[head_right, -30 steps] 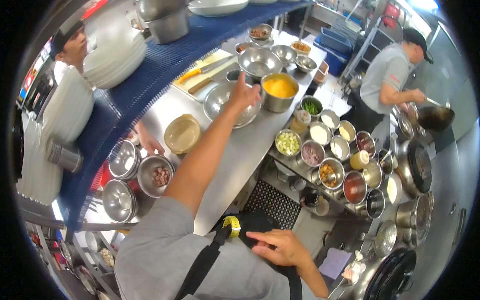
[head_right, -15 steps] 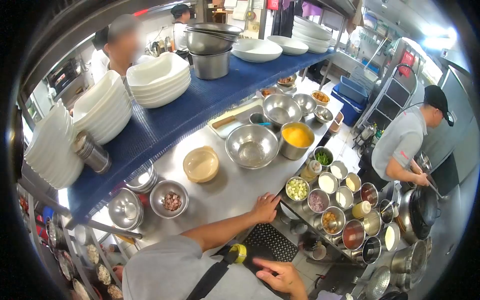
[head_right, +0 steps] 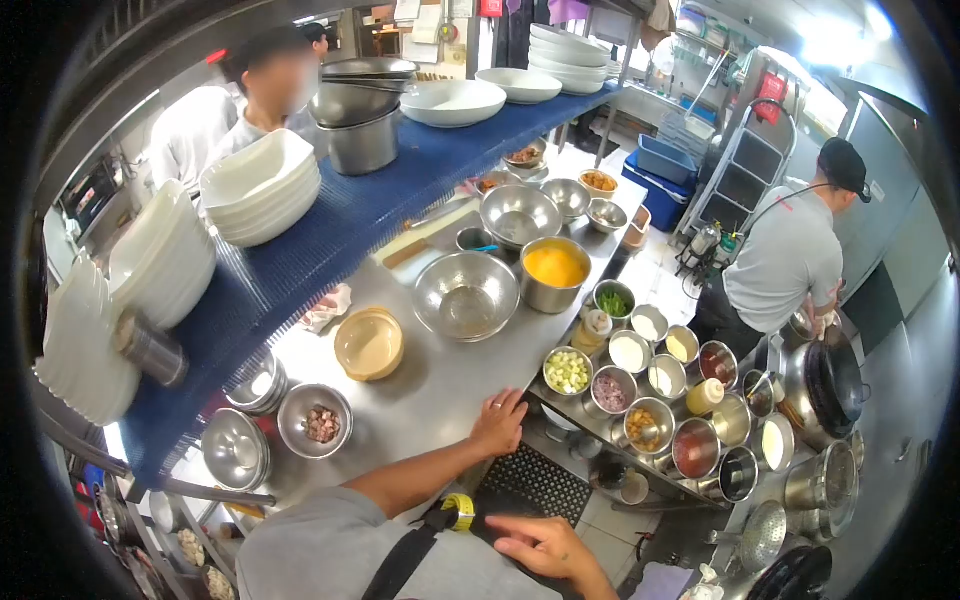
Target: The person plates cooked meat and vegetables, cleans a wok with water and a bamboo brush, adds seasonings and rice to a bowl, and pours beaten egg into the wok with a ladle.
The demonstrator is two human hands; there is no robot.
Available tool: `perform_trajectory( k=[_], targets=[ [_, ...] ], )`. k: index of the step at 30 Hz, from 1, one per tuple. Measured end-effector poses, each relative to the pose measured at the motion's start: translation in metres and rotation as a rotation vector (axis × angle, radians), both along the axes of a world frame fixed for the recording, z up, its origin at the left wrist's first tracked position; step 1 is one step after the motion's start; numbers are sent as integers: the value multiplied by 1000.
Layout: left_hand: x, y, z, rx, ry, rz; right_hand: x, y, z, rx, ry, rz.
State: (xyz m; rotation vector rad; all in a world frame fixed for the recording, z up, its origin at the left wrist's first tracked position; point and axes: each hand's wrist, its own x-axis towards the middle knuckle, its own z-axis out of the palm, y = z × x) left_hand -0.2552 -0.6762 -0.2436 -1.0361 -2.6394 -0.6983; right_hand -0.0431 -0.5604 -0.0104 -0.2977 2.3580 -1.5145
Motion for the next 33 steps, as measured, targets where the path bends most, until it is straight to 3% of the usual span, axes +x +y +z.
perform_trajectory(
  k=[11, 15, 33],
  targets=[
    [0, 0, -3, -5, 28, -12, -1, -2, -7, -85, 32, -24],
    [1, -1, 5, 24, 36, -18, -1, -11, 16, -149, -23, -60],
    [3, -2, 4, 22, 5, -4, 2, -16, 17, -102, 36, -56]
  ],
)
